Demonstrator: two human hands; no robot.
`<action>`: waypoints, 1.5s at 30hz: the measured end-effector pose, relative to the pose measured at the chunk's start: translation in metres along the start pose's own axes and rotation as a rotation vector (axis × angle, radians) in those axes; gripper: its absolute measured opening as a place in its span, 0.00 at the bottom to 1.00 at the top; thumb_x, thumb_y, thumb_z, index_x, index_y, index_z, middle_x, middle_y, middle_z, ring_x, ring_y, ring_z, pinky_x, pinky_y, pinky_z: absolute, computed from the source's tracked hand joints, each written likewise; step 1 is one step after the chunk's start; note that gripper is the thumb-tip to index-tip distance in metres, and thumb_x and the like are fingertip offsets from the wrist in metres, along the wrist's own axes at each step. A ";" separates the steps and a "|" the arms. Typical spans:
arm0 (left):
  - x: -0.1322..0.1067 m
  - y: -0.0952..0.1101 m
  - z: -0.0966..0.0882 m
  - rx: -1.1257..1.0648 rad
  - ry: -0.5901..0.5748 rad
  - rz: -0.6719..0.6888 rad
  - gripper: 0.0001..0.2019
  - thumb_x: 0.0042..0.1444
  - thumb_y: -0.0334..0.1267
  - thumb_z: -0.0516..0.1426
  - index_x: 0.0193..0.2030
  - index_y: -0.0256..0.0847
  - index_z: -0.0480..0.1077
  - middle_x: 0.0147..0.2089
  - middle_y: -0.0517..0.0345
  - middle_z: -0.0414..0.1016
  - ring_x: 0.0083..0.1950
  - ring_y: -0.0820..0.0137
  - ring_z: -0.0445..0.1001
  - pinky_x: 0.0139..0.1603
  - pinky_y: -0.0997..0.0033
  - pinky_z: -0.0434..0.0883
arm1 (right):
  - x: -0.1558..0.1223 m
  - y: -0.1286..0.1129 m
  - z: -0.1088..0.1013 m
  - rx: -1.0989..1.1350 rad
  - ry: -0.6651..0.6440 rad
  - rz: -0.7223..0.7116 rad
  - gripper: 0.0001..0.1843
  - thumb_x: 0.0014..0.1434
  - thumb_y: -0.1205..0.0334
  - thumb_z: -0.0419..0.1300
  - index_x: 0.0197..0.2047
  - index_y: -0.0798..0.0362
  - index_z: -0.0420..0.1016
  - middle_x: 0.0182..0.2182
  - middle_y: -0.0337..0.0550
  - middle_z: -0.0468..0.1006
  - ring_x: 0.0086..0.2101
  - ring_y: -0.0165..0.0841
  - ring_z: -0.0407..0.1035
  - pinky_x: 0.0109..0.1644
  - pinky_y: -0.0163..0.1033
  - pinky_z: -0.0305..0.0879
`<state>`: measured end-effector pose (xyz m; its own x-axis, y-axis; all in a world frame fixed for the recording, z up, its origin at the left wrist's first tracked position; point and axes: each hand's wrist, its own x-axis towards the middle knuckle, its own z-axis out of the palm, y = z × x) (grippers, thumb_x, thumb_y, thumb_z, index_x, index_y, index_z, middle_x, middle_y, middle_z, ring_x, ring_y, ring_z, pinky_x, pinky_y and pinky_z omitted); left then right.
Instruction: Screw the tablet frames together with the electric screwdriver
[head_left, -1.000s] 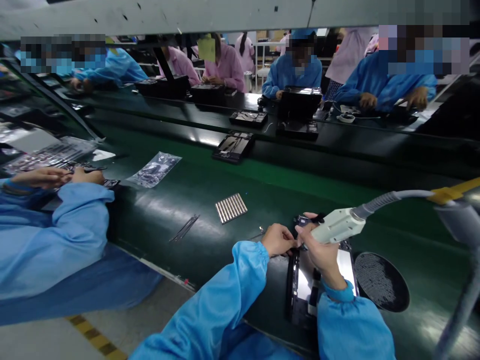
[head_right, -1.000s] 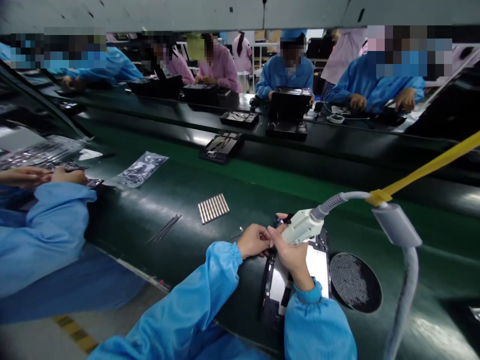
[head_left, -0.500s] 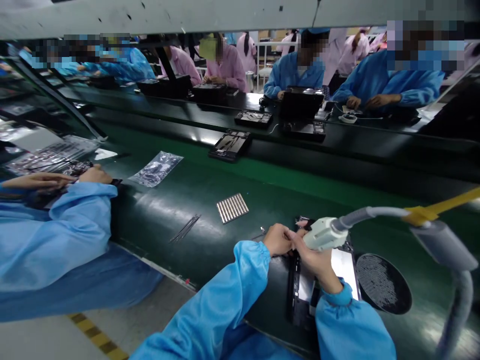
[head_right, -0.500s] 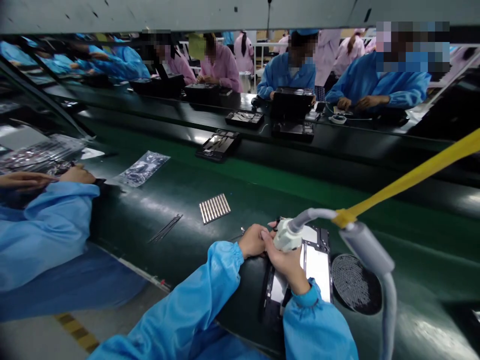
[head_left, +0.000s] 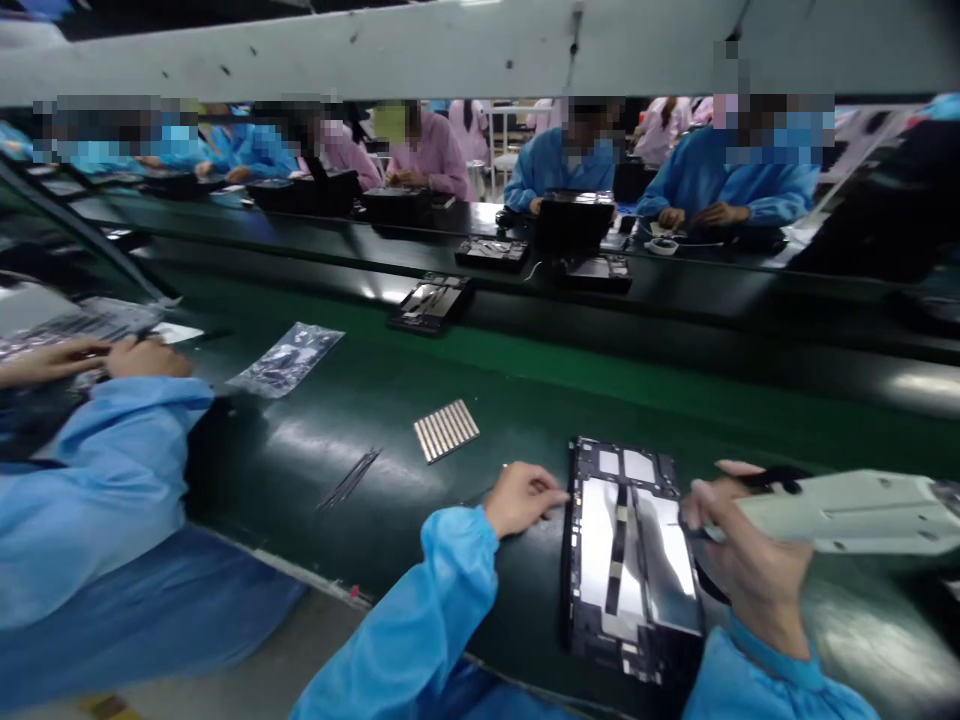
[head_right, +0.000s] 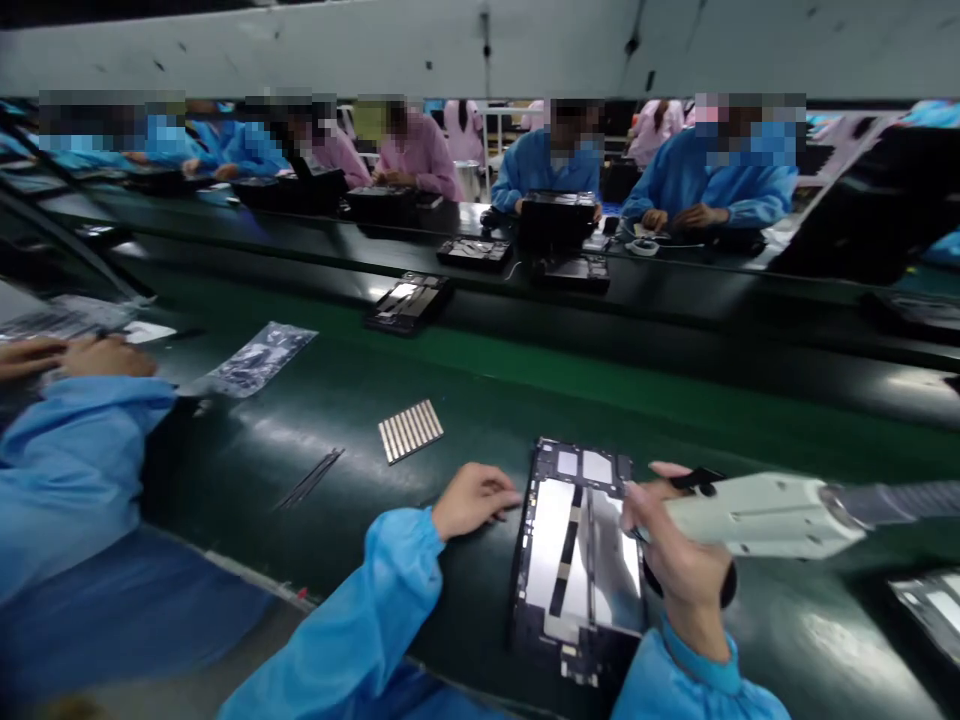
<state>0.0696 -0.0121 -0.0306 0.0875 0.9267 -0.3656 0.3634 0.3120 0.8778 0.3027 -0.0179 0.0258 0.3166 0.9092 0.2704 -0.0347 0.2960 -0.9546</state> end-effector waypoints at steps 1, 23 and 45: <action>-0.006 -0.003 -0.009 0.069 0.071 0.034 0.07 0.52 0.39 0.62 0.35 0.37 0.76 0.30 0.55 0.78 0.33 0.68 0.78 0.34 0.71 0.73 | 0.001 0.000 -0.017 -0.036 0.049 0.004 0.21 0.46 0.63 0.72 0.41 0.53 0.69 0.15 0.30 0.70 0.16 0.31 0.65 0.23 0.38 0.63; 0.000 -0.014 -0.055 0.562 0.171 0.227 0.11 0.45 0.46 0.61 0.25 0.41 0.75 0.21 0.62 0.71 0.25 0.70 0.68 0.29 0.72 0.63 | 0.004 0.048 -0.059 -0.123 0.177 -0.008 0.17 0.48 0.58 0.68 0.36 0.51 0.65 0.13 0.30 0.70 0.15 0.32 0.65 0.27 0.42 0.68; -0.004 -0.028 -0.049 0.566 0.258 0.307 0.14 0.49 0.50 0.58 0.25 0.41 0.71 0.21 0.62 0.70 0.24 0.71 0.67 0.28 0.72 0.63 | 0.004 0.049 -0.052 -0.086 0.138 0.001 0.18 0.47 0.56 0.68 0.37 0.51 0.66 0.13 0.30 0.69 0.14 0.32 0.64 0.23 0.41 0.65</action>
<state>0.0133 -0.0139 -0.0388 0.0662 0.9976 0.0201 0.7918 -0.0648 0.6073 0.3513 -0.0144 -0.0261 0.4437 0.8590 0.2552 0.0441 0.2636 -0.9636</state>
